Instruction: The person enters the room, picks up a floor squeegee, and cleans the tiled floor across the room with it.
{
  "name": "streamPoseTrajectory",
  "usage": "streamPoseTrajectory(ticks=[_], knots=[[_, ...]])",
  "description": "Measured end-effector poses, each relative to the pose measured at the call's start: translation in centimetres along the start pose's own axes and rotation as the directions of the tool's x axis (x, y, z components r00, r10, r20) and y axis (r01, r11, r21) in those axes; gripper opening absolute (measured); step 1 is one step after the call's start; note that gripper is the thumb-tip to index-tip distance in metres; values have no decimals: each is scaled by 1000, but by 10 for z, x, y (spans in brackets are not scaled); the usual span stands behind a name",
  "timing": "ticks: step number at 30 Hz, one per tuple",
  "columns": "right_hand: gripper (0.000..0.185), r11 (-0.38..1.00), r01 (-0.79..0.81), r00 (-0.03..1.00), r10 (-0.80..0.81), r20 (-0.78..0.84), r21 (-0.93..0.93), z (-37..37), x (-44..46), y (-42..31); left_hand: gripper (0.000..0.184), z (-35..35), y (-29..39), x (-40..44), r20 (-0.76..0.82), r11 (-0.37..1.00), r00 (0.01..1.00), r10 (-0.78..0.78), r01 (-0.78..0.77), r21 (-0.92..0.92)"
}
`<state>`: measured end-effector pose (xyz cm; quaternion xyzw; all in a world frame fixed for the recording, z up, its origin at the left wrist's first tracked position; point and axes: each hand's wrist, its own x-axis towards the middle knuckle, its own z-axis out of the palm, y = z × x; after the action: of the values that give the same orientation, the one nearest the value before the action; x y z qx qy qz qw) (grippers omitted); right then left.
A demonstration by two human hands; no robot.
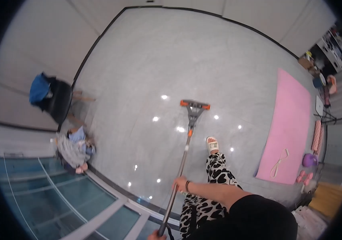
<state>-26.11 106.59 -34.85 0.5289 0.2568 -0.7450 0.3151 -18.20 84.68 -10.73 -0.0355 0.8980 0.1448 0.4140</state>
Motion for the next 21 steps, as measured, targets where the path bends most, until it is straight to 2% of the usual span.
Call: streamPoseTrajectory(ticks=[1,2,3,4,5,6,7,8,9,10,12,14,15,16,17,18,19,20,21], knots=[[12,972,121,991,-107,-78,201,-32,46,-27,39,10,45,35,75,999,997,-30,28,36],[9,896,416,901,-429,-64,-157,-69,67,-67,32,24,79,78,60,982,988,141,-147,121],[27,781,474,824,-556,-108,-406,-102,79,-123,29,45,109,119,-18,943,947,322,-319,91],[47,783,533,721,-618,-313,-320,-120,51,-181,28,45,169,146,5,892,896,444,-442,90],[50,635,599,507,-772,-383,-487,-145,61,-225,27,62,206,189,-40,814,819,573,-562,148],[52,654,577,529,-756,-386,-489,-158,25,-269,27,58,271,220,50,809,833,551,-548,211],[51,608,568,450,-794,-409,-555,-170,17,-301,27,64,320,250,-55,728,744,666,-632,267],[49,681,579,551,-732,-400,-449,-177,-14,-330,25,66,369,287,75,785,815,575,-575,230],[46,747,575,644,-664,-379,-333,-182,-51,-352,20,75,410,319,63,778,798,600,-600,186],[42,724,617,620,-689,-375,-309,-189,-75,-366,17,77,452,325,85,751,774,627,-630,196],[37,718,643,606,-690,-396,-267,-211,-80,-372,15,74,516,289,170,823,819,549,-565,63],[29,646,537,431,-763,-482,-542,-226,-65,-364,15,91,502,275,215,804,808,549,-581,129],[24,650,562,439,-759,-481,-512,-227,-64,-345,14,96,487,270,233,782,799,555,-596,183],[21,758,552,661,-652,-371,-347,-226,-83,-324,15,106,449,271,190,717,750,634,-662,220],[18,761,553,692,-646,-322,-339,-223,-78,-294,16,113,400,266,150,645,688,710,-720,255],[20,776,518,671,-630,-392,-359,-215,-68,-263,19,104,366,236,197,653,709,677,-702,285],[25,795,532,669,-606,-430,-293,-208,-43,-229,19,100,322,210,101,544,611,785,-758,360],[29,805,545,646,-582,-494,-235,-197,-25,-197,19,92,275,184,125,593,665,736,-723,355],[32,811,556,625,-552,-551,-182,-184,-13,-163,24,75,233,151,249,688,788,563,-614,387]])
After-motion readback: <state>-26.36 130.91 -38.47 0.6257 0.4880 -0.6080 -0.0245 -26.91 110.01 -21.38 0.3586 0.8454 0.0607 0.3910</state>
